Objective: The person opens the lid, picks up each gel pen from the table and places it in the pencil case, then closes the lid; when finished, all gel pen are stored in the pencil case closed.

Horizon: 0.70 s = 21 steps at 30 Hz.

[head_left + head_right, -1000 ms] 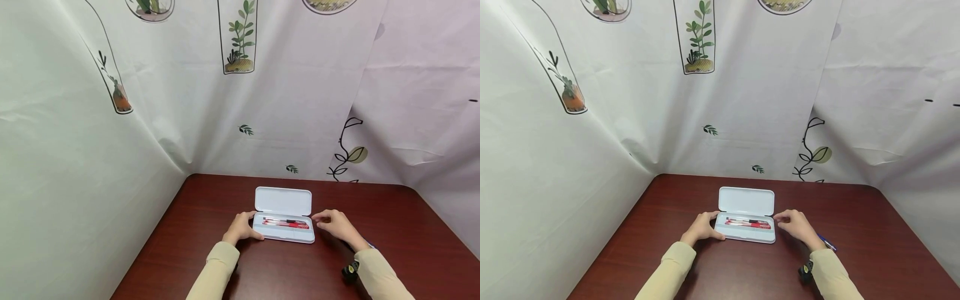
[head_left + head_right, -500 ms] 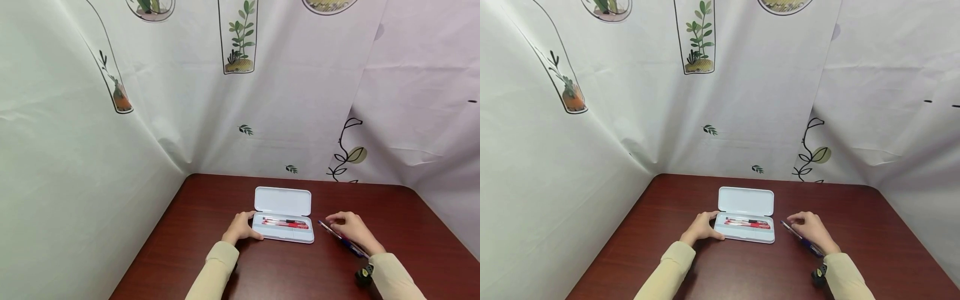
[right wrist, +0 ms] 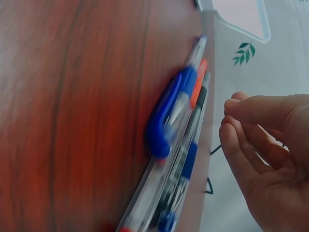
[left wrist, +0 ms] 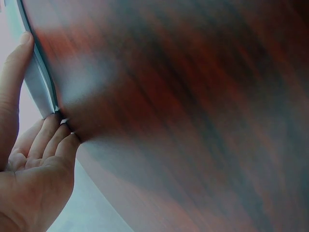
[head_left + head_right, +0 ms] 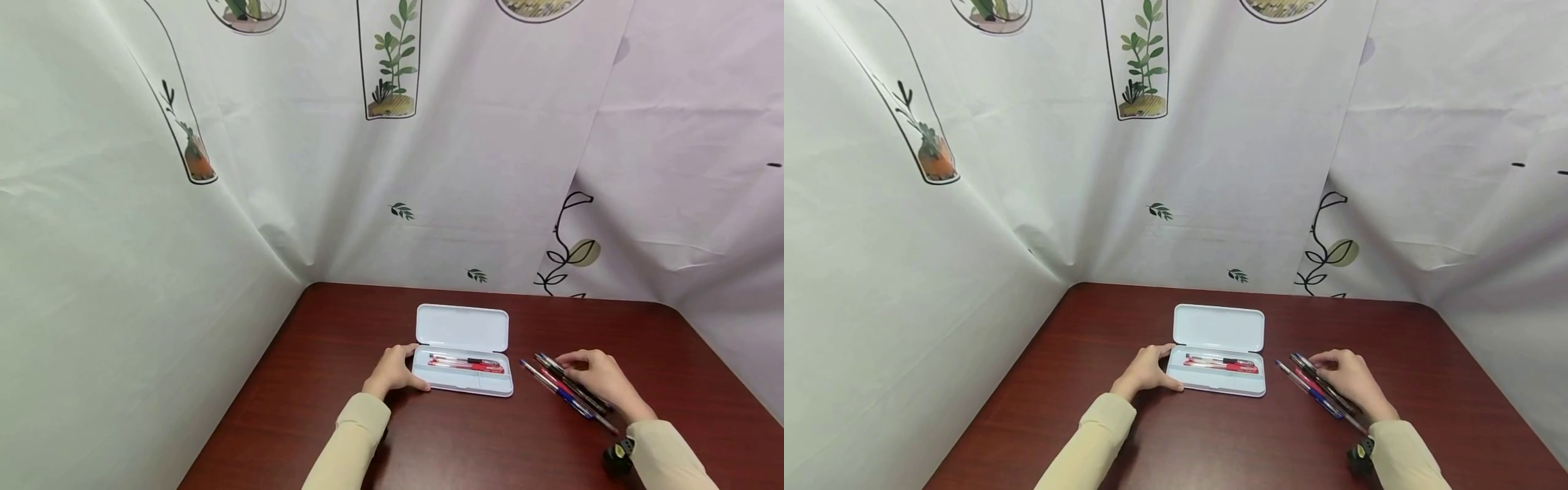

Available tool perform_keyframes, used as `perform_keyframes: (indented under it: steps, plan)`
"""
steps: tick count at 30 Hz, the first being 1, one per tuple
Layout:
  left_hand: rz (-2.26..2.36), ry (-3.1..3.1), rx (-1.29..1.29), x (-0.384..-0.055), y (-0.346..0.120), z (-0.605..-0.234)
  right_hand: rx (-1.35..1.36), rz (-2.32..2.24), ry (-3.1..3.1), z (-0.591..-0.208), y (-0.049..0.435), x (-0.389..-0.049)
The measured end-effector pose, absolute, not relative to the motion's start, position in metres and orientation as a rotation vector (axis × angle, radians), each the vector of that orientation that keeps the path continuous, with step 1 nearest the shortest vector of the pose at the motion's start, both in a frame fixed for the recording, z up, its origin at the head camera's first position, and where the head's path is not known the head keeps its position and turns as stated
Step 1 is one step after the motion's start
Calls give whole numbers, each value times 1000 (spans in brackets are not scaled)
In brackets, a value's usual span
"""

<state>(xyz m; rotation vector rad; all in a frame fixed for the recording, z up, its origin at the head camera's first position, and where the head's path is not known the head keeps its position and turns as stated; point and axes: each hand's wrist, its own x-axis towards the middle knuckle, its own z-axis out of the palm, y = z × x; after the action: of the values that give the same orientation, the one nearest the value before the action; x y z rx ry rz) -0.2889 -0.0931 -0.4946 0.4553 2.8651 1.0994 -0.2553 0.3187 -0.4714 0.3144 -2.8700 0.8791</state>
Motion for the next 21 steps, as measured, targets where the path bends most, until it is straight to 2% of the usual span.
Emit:
perform_keyframes:
  steps: [21]
  plan:
    - [1106,2855,447,-290,-93,-494,162,863,-2930,-480,334,-250]
